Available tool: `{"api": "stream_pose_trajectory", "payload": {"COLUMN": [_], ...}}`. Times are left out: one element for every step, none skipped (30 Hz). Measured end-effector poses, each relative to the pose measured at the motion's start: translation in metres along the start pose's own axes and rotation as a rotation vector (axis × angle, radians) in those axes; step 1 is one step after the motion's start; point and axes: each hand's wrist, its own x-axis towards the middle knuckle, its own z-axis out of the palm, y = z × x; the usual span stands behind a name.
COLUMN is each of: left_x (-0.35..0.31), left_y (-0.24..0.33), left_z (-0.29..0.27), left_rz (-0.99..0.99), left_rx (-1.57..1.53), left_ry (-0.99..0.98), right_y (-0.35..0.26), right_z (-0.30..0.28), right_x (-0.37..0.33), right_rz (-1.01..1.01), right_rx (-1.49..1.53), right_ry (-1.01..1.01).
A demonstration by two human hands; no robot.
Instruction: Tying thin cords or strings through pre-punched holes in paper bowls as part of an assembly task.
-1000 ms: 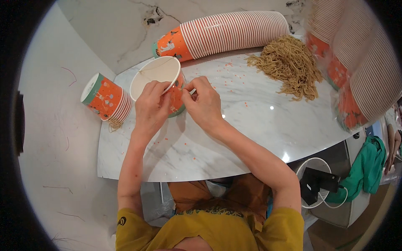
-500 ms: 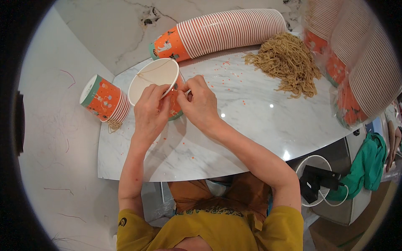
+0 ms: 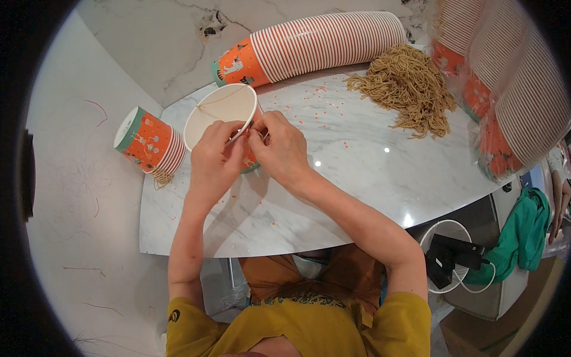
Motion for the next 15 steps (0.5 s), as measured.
{"api": "stream_pose_trajectory", "payload": {"left_x": [0.003, 0.005, 0.010, 0.016, 0.022, 0.026, 0.029, 0.034, 0.037, 0.040, 0.043, 0.047, 0.050, 0.053, 0.054], "left_y": [0.000, -0.001, -0.004, -0.008, -0.013, -0.020, -0.027, -0.032, -0.034, -0.034, -0.035, -0.037, -0.038, -0.040, -0.042], "left_z": [-0.004, -0.008, -0.013, -0.018, -0.023, -0.024, -0.025, -0.024, -0.025, -0.026, -0.027, -0.027, -0.026, -0.027, -0.027], "left_rz": [-0.094, -0.191, -0.193, -0.290, -0.387, -0.389, -0.434, -0.476, -0.475, -0.472, -0.469, -0.467, -0.509, -0.553, -0.553], "left_rx": [-0.128, -0.251, -0.250, -0.292, -0.331, -0.328, -0.427, -0.528, -0.529, -0.569, -0.610, -0.612, -0.610, -0.605, -0.605], "left_ry": [-0.047, -0.093, -0.093, -0.197, -0.298, -0.296, -0.379, -0.464, -0.464, -0.509, -0.556, -0.556, -0.621, -0.684, -0.683], "right_y": [0.000, -0.001, -0.002, -0.002, -0.005, -0.007, -0.007, -0.006, -0.005, -0.005, -0.005, -0.005, -0.005, -0.007, -0.009], "right_z": [-0.001, -0.001, -0.002, -0.002, -0.002, -0.002, 0.000, 0.000, 0.001, 0.002, 0.002, 0.002, 0.000, -0.001, -0.001], "right_x": [0.000, 0.000, -0.001, -0.001, -0.001, -0.002, -0.003, -0.003, -0.003, -0.004, -0.005, -0.005, -0.005, -0.005, -0.005], "right_rz": [0.000, 0.018, 0.035, 0.035, 0.044, 0.054, 0.052, -0.019, -0.090, -0.091, -0.133, -0.176, -0.175, -0.212, -0.248], "right_rx": [-0.002, -0.010, -0.018, -0.017, -0.006, 0.004, 0.006, -0.019, -0.044, -0.045, -0.109, -0.172, -0.174, -0.217, -0.260], "right_ry": [0.002, -0.012, -0.026, -0.026, -0.038, -0.048, -0.050, -0.016, 0.019, 0.020, 0.031, 0.041, 0.042, 0.046, 0.049]}}
